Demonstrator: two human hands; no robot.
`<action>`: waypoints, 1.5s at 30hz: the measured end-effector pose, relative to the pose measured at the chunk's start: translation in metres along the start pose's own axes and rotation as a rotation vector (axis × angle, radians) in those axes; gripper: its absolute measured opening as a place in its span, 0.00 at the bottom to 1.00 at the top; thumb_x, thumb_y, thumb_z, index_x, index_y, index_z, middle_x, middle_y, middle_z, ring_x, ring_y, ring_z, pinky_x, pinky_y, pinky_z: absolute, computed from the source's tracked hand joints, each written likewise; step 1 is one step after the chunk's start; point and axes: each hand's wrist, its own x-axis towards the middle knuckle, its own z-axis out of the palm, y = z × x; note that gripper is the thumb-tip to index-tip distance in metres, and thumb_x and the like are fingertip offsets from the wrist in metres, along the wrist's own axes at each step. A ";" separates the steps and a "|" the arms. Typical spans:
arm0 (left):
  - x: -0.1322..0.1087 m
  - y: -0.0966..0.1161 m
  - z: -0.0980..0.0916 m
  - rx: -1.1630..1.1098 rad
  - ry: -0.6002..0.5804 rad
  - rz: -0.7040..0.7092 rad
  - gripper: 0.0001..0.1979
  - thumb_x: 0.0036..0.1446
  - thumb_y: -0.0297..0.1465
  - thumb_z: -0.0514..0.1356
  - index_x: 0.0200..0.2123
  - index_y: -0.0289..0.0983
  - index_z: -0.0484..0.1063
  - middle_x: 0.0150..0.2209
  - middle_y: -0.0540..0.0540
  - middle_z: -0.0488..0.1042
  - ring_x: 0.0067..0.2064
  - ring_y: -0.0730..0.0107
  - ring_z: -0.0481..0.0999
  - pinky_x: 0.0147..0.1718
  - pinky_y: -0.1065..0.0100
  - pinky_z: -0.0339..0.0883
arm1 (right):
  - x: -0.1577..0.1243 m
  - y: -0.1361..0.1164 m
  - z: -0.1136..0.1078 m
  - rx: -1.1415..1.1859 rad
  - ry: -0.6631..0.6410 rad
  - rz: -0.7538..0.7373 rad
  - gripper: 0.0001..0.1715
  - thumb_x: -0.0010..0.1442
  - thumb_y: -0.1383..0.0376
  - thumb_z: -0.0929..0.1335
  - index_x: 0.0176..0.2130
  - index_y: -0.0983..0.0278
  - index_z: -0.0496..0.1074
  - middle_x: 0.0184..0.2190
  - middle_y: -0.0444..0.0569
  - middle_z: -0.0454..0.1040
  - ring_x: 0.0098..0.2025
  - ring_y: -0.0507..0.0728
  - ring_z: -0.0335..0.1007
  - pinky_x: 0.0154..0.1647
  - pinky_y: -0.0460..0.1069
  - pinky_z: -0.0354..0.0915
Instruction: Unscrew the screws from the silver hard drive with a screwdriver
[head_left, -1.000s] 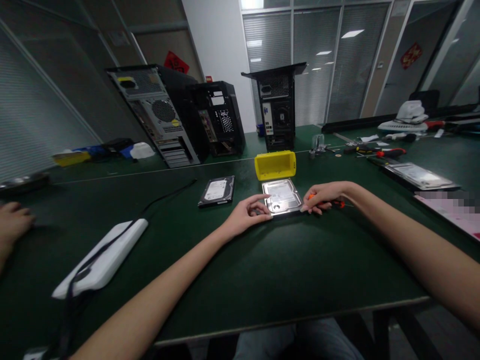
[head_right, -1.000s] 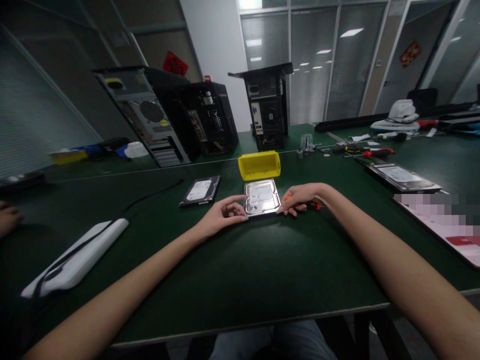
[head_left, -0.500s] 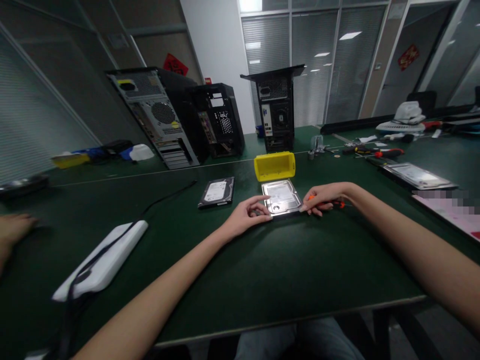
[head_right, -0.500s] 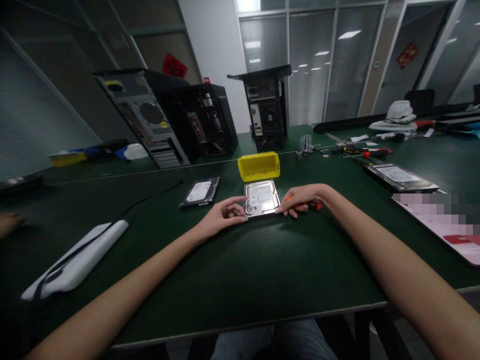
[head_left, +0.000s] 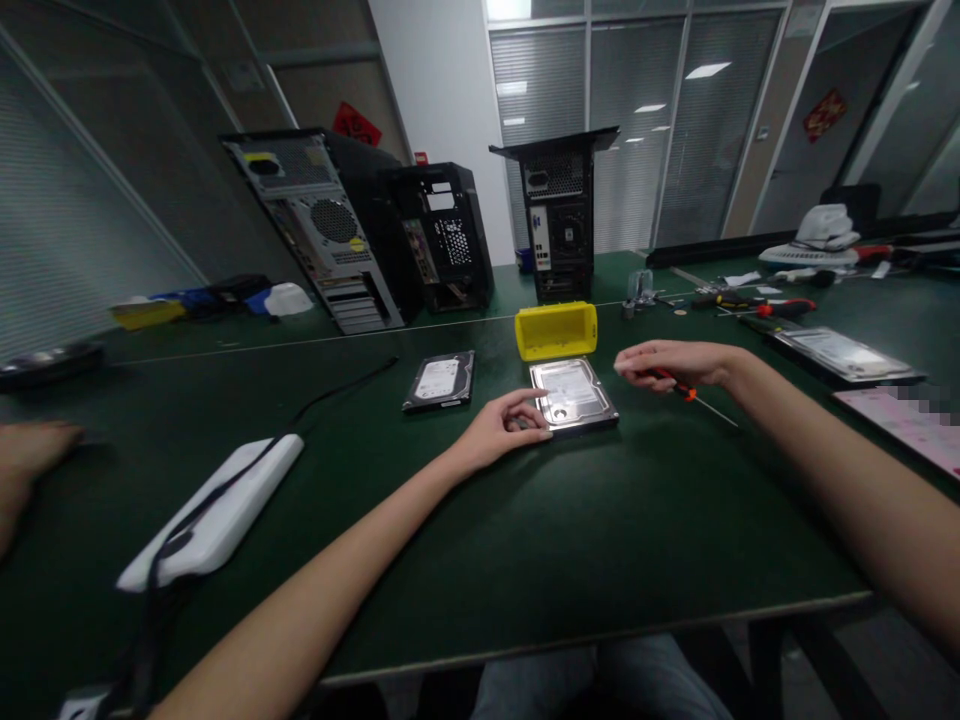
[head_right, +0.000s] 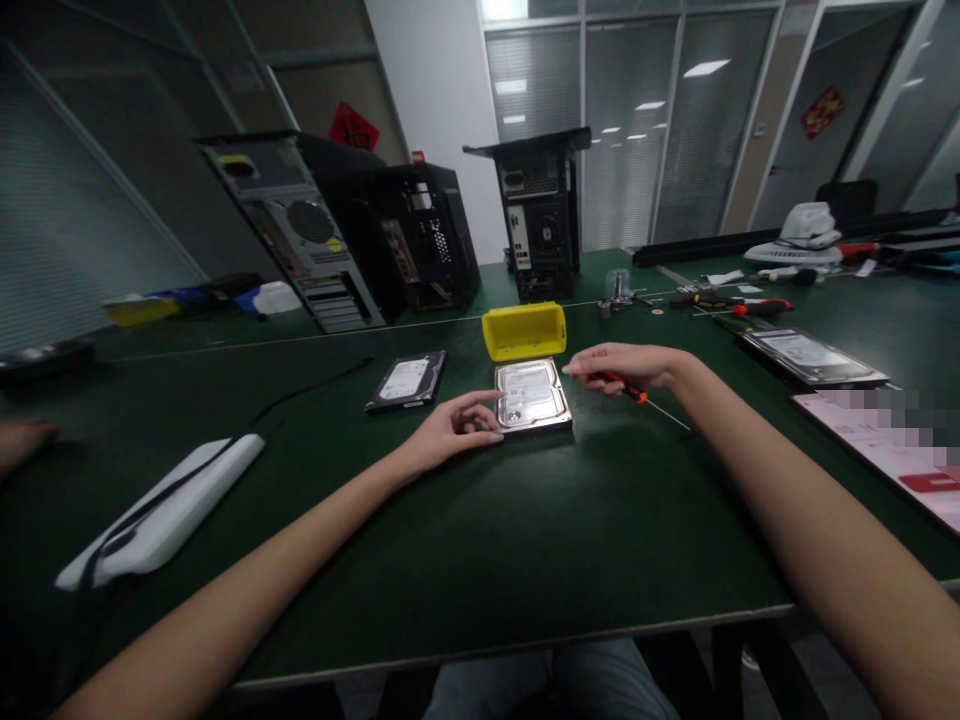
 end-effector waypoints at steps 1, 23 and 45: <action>0.000 -0.001 0.000 -0.006 -0.005 0.010 0.34 0.50 0.34 0.66 0.59 0.36 0.61 0.39 0.45 0.74 0.37 0.70 0.71 0.36 0.67 0.63 | -0.006 -0.006 0.002 0.043 0.032 -0.069 0.12 0.58 0.60 0.68 0.36 0.64 0.63 0.24 0.39 0.60 0.19 0.43 0.50 0.19 0.41 0.50; 0.003 -0.010 0.005 0.011 0.052 0.037 0.36 0.46 0.37 0.68 0.58 0.35 0.62 0.38 0.46 0.73 0.29 0.77 0.66 0.26 0.73 0.56 | 0.072 -0.102 0.107 0.316 0.231 -0.849 0.17 0.58 0.52 0.66 0.33 0.63 0.61 0.14 0.33 0.48 0.14 0.43 0.42 0.13 0.41 0.40; 0.004 -0.011 0.006 -0.021 0.045 0.050 0.34 0.48 0.35 0.67 0.58 0.35 0.62 0.36 0.48 0.73 0.32 0.75 0.68 0.26 0.74 0.55 | 0.060 -0.100 0.098 0.273 0.249 -0.691 0.14 0.58 0.57 0.66 0.34 0.65 0.64 0.11 0.32 0.51 0.12 0.43 0.42 0.12 0.41 0.37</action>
